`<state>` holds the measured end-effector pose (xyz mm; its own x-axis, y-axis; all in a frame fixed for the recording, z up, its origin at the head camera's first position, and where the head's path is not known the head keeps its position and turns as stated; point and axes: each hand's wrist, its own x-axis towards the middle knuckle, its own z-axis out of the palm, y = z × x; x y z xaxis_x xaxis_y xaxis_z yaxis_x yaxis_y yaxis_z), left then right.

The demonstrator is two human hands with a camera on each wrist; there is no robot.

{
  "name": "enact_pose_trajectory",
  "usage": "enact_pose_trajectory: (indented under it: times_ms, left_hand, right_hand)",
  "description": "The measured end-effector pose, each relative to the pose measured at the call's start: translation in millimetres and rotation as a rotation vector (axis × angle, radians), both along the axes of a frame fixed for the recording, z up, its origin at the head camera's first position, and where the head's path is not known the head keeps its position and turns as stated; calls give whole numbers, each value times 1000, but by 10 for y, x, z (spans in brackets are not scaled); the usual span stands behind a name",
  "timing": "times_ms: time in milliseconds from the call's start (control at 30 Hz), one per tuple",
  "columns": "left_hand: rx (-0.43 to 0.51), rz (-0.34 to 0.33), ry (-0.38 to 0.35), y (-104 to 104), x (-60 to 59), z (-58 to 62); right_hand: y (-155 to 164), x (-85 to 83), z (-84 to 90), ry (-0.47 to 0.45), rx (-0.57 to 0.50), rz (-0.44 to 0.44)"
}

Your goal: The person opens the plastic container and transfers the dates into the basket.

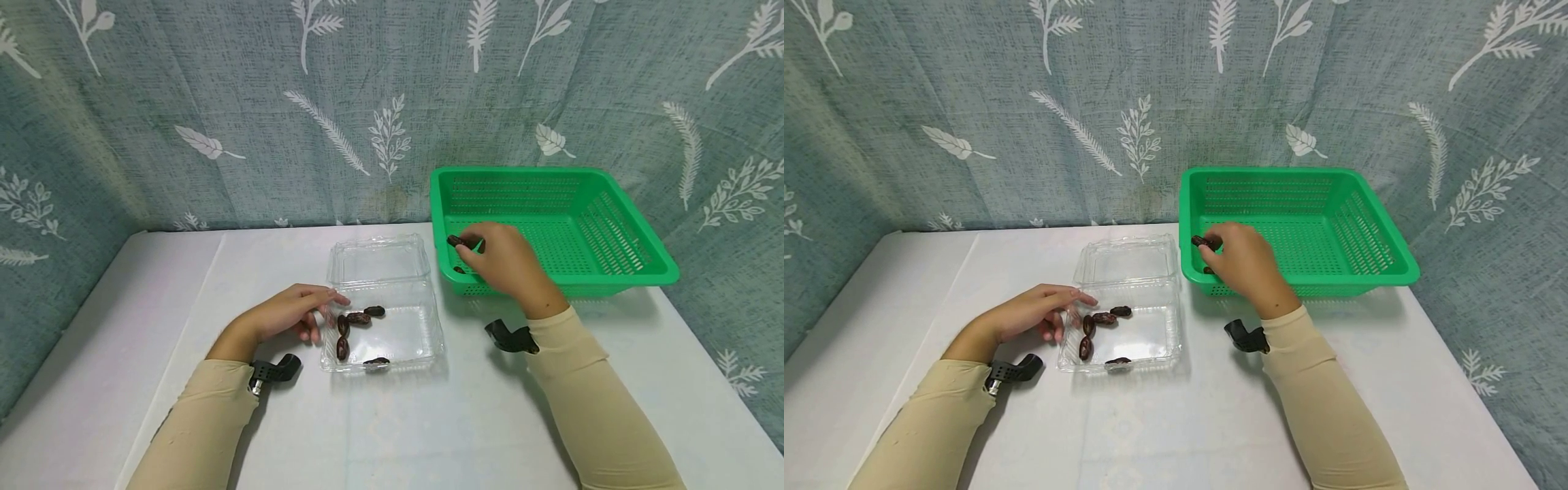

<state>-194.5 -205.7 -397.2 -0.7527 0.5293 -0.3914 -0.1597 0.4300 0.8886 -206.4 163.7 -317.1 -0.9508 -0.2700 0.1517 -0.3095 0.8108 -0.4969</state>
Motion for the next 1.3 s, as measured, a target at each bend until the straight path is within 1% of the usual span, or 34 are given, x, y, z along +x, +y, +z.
enact_pose_trajectory:
  times_ms: [100,233,367,733,900,1100,1300]
  left_hand:
    - [6,0,-3,-1,6,-1]
    - [14,-2,-6,-2,17,3]
    - [11,0,-6,-3,19,5]
    - [11,-1,-5,-4,18,21]
    - [8,-2,-4,-3,14,16]
    - [6,-1,-3,-10,11,16]
    - [4,4,-12,-3,11,17]
  right_hand:
    - [32,-13,1,-34,28,7]
    - [66,-27,0,-125,42,44]
    - [93,-40,-3,-216,30,75]
    - [101,-68,-5,-322,84,121]
    - [100,-72,5,-355,77,134]
    - [98,-82,2,-368,63,126]
    - [101,-87,-1,-350,68,121]
